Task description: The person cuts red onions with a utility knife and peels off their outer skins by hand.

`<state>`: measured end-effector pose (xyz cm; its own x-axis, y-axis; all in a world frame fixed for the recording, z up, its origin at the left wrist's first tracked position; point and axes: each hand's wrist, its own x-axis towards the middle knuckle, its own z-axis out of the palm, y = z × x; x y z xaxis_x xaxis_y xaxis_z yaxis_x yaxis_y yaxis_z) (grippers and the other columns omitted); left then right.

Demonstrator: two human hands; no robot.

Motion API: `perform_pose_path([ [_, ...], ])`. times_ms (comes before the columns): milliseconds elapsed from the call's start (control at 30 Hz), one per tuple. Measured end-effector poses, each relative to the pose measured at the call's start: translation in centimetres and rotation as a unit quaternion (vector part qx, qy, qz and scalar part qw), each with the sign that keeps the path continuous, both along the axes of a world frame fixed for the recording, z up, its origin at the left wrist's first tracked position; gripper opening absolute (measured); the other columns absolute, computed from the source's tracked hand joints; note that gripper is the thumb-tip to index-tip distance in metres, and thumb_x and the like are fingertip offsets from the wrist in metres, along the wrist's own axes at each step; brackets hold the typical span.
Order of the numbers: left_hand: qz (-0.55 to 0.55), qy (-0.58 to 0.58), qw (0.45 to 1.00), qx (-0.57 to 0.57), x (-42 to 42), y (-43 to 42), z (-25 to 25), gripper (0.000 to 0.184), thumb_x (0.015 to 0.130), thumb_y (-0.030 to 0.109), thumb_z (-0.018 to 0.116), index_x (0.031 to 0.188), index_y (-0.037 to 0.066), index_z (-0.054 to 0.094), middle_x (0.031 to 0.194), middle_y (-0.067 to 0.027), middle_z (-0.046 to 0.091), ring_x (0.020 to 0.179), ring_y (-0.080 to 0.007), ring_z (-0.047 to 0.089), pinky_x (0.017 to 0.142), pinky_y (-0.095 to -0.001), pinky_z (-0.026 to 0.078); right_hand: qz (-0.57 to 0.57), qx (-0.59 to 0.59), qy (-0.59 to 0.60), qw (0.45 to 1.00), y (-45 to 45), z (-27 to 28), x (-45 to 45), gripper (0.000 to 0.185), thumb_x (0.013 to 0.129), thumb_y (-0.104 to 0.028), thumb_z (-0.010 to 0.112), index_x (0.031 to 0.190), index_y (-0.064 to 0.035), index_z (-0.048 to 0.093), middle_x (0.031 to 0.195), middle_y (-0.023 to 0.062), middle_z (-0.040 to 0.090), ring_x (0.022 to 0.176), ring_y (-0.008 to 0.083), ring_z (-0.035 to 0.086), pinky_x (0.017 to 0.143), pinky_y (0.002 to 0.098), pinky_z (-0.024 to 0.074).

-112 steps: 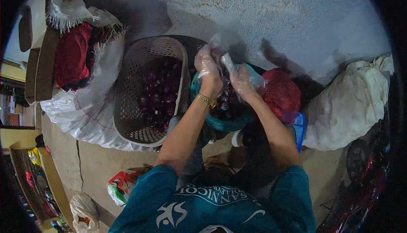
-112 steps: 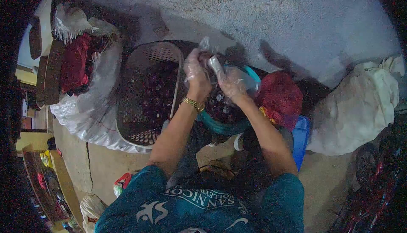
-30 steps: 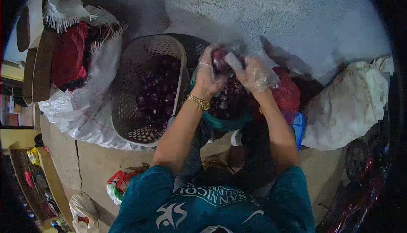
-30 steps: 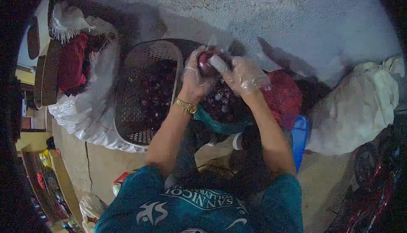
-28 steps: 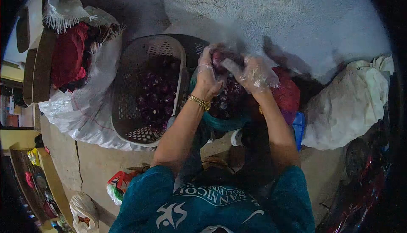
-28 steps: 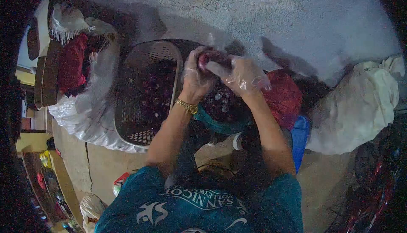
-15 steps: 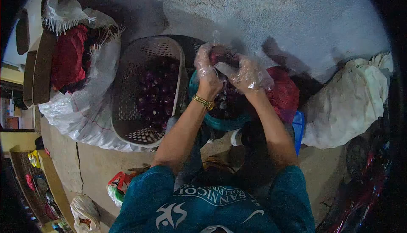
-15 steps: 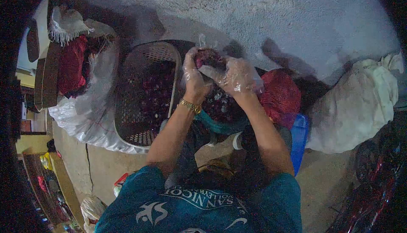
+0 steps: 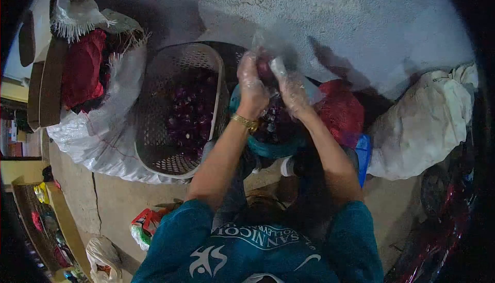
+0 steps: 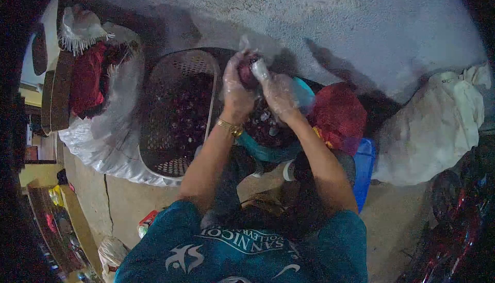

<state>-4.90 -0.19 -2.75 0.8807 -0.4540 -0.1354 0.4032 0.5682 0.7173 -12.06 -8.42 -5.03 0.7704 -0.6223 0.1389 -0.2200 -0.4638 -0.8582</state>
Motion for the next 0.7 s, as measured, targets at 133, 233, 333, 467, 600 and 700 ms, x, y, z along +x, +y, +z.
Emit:
perform_pose_path([
  [133, -0.208, 0.186, 0.956, -0.091, 0.9, 1.1, 1.9, 0.039, 0.09, 0.043, 0.05, 0.104, 0.008, 0.059, 0.102, -0.0077, 0.062, 0.097, -0.0229, 0.057, 0.088, -0.0398, 0.046, 0.025, -0.026, -0.035, 0.999, -1.8, 1.1, -0.9, 0.065, 0.085, -0.059, 0.046, 0.077, 0.0026, 0.065, 0.066, 0.0238, 0.06, 0.062, 0.0416, 0.059, 0.055, 0.0439, 0.0431],
  [233, -0.172, 0.188, 0.966, -0.047, 0.2, 0.7, 1.6, 0.032, 0.09, 0.036, 0.051, 0.102, 0.008, 0.059, 0.101, -0.0085, 0.062, 0.095, -0.0239, 0.058, 0.086, -0.0397, 0.047, 0.08, -0.108, 0.004, 0.991, -2.3, 2.2, -1.2, 0.066, 0.083, -0.063, 0.048, 0.076, 0.0002, 0.066, 0.066, 0.0208, 0.062, 0.062, 0.0398, 0.061, 0.055, 0.0437, 0.0452],
  [333, -0.128, 0.178, 0.974, -0.054, 0.2, 0.5, 1.3, 0.026, 0.089, 0.031, 0.052, 0.1, 0.008, 0.058, 0.098, -0.0078, 0.062, 0.09, -0.0229, 0.059, 0.082, -0.038, 0.049, 0.059, -0.191, 0.031, 0.979, -1.6, 3.7, -1.4, 0.067, 0.076, -0.068, 0.054, 0.077, -0.0025, 0.067, 0.065, 0.0205, 0.062, 0.065, 0.0387, 0.063, 0.057, 0.0442, 0.0478],
  [467, -0.146, 0.217, 0.96, -0.099, 0.9, 0.2, 0.4, 0.023, 0.088, 0.028, 0.053, 0.098, 0.007, 0.059, 0.093, -0.0072, 0.063, 0.085, -0.0219, 0.06, 0.079, -0.0364, 0.05, 0.001, -0.302, 0.009, 0.953, -1.6, 3.8, -1.5, 0.072, 0.067, -0.075, 0.058, 0.081, -0.0055, 0.068, 0.068, 0.0191, 0.064, 0.067, 0.0374, 0.064, 0.059, 0.0452, 0.0495],
  [600, -0.141, 0.201, 0.967, -0.068, -0.1, 0.4, 1.6, 0.023, 0.088, 0.028, 0.053, 0.096, 0.007, 0.06, 0.092, -0.0074, 0.063, 0.085, -0.0223, 0.061, 0.079, -0.0374, 0.05, -0.001, -0.321, 0.031, 0.946, -1.3, 4.5, -1.7, 0.073, 0.066, -0.076, 0.058, 0.084, -0.0061, 0.069, 0.07, 0.0172, 0.065, 0.066, 0.036, 0.064, 0.057, 0.0447, 0.0496],
  [700, -0.136, 0.205, 0.967, -0.062, 0.2, 0.3, 1.0, 0.023, 0.088, 0.028, 0.054, 0.096, 0.007, 0.06, 0.092, -0.0072, 0.063, 0.086, -0.0222, 0.061, 0.079, -0.0374, 0.05, 0.035, -0.249, -0.002, 0.968, -1.1, 4.8, -1.6, 0.07, 0.066, -0.074, 0.059, 0.086, -0.0075, 0.069, 0.068, 0.0172, 0.064, 0.066, 0.0361, 0.064, 0.056, 0.0438, 0.0495],
])
